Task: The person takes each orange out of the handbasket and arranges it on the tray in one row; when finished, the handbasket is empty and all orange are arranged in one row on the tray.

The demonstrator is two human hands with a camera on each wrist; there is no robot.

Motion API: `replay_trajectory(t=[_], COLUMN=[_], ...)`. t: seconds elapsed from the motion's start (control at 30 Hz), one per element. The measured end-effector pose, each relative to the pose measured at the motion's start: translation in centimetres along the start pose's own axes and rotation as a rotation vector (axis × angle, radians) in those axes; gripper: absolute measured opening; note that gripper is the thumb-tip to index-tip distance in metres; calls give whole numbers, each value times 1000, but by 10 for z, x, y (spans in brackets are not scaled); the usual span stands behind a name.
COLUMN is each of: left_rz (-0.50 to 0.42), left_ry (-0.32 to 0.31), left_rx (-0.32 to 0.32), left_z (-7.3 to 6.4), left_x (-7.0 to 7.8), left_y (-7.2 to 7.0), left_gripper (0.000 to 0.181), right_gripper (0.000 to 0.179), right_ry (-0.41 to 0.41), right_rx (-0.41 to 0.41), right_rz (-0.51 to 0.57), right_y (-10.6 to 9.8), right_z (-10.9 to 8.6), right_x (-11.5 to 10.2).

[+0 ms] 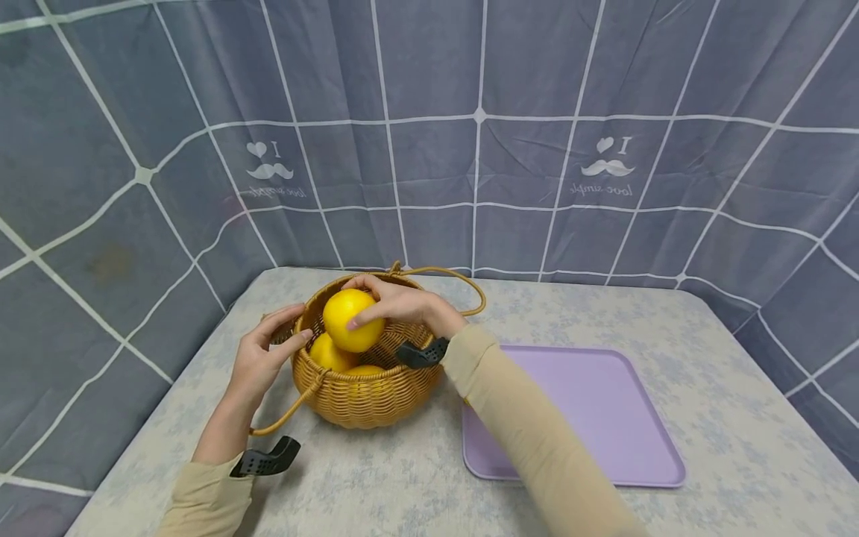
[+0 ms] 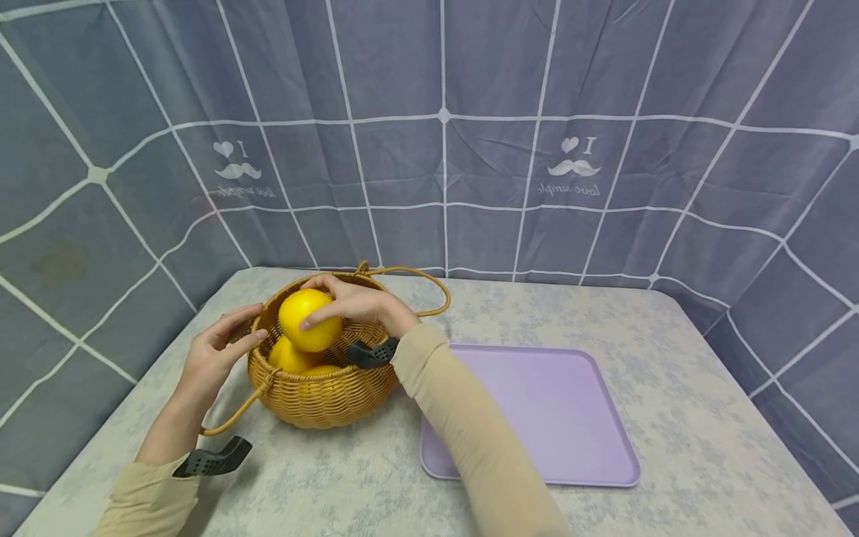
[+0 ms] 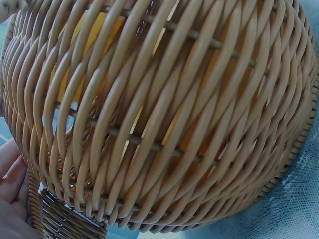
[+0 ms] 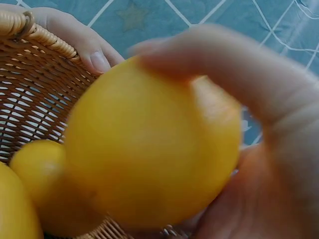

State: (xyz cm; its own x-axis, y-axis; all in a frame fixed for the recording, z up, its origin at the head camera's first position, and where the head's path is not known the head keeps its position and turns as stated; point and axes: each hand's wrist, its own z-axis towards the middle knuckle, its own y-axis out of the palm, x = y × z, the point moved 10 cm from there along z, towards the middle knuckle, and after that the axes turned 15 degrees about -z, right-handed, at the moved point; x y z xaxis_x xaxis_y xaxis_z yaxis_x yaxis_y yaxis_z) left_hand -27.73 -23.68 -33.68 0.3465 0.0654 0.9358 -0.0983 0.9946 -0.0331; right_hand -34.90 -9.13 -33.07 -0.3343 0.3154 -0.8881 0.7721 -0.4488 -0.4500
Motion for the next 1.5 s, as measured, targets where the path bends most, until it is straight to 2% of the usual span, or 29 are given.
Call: replay_trajectory(t=[0.13, 0.27, 0.43, 0.67, 0.93, 1.27, 1.5], left_rz=[13, 13, -2, -8, -1, 13, 4], left_ry=[0, 5, 7, 1, -5, 4, 4], left_rx=[-2, -2, 4, 6, 9, 15, 8], left_z=[-1, -1, -1, -2, -2, -2, -1], left_x=[0, 1, 0, -1, 0, 2, 1], left_y=[0, 0, 0, 0, 1, 0, 1], left_gripper=[48, 48, 48, 47, 48, 47, 47], right_gripper=[52, 49, 49, 50, 48, 49, 47], right_ry=[-19, -59, -77, -46, -49, 53, 115], right_rx=[84, 118, 168, 305, 447, 633, 677], right_rz=[172, 228, 172, 21, -26, -133, -180], right_y=[-10, -20, -35, -60, -81, -103, -103], right_z=[-10, -24, -46, -83, -130, -193, -229], right_x=[-7, -14, -19, -14, -4, 22, 49])
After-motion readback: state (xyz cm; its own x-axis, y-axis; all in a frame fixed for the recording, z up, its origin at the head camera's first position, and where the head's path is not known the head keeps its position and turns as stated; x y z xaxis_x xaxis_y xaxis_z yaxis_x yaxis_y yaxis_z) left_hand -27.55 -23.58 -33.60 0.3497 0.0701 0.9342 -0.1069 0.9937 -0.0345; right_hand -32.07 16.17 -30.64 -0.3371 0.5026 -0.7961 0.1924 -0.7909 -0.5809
